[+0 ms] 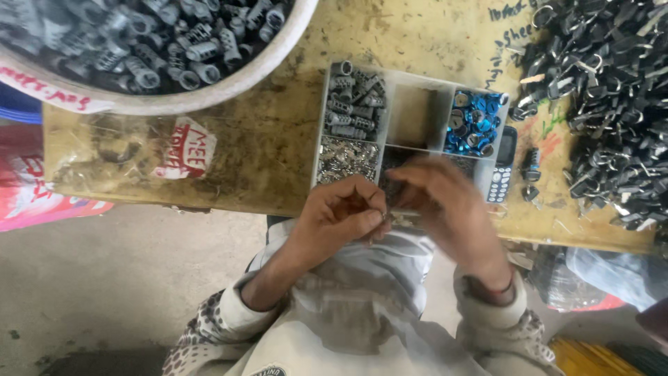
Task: The person sits at a workbench assembling keychains. They pick small metal fob parts and blue caps from a compartment organizer box, press the parts together by hand, and place finished keychains onto a pile of completed keychains on the right side of the table.
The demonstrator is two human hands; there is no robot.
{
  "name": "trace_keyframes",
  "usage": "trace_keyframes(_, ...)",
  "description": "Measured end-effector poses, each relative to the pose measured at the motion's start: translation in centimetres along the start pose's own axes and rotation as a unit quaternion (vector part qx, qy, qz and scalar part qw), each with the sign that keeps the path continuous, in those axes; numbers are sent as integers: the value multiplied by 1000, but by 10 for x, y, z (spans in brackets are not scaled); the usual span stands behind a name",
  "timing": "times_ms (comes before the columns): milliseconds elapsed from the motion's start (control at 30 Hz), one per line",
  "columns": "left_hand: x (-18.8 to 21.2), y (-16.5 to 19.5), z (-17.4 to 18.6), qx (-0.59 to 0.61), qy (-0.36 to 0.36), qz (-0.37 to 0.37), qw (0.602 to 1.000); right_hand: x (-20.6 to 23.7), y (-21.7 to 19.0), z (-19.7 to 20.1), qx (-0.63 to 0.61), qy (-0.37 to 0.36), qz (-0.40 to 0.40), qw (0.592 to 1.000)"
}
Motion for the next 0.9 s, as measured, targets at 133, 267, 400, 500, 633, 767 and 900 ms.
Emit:
trace_keyframes(133,-6,1,-10,72,-31,6,997,31,26,-8,-161,4,46,986)
trace_keyframes(267,-5,1,-18,10,-28,17,999,38,38,-15,-223,19,22,974)
trace_keyframes(400,-2,2,-22,-163,45,49,984,38,29,-14,-54,64,37,996)
trace_keyframes(500,0,6,-27,-205,77,43,975,38,17,-9,-2,91,85,992)
trace_keyframes(633,0,7,-33,-261,88,29,961,40,7,-4,23,110,122,986)
trace_keyframes(767,-1,8,-36,-303,80,21,949,42,4,-3,45,135,157,977)
trace_keyframes(900,-2,10,-36,-321,75,2,944,42,3,4,99,129,189,968)
Point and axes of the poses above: each hand's wrist, its own x-axis away from the middle knuckle, its own z-axis out of the back of the hand, y = z × x, the point moved 1 cm from there along -x, towards the middle knuckle, and after that the axes turned 12 degrees about -z, right-handed, at the moved point
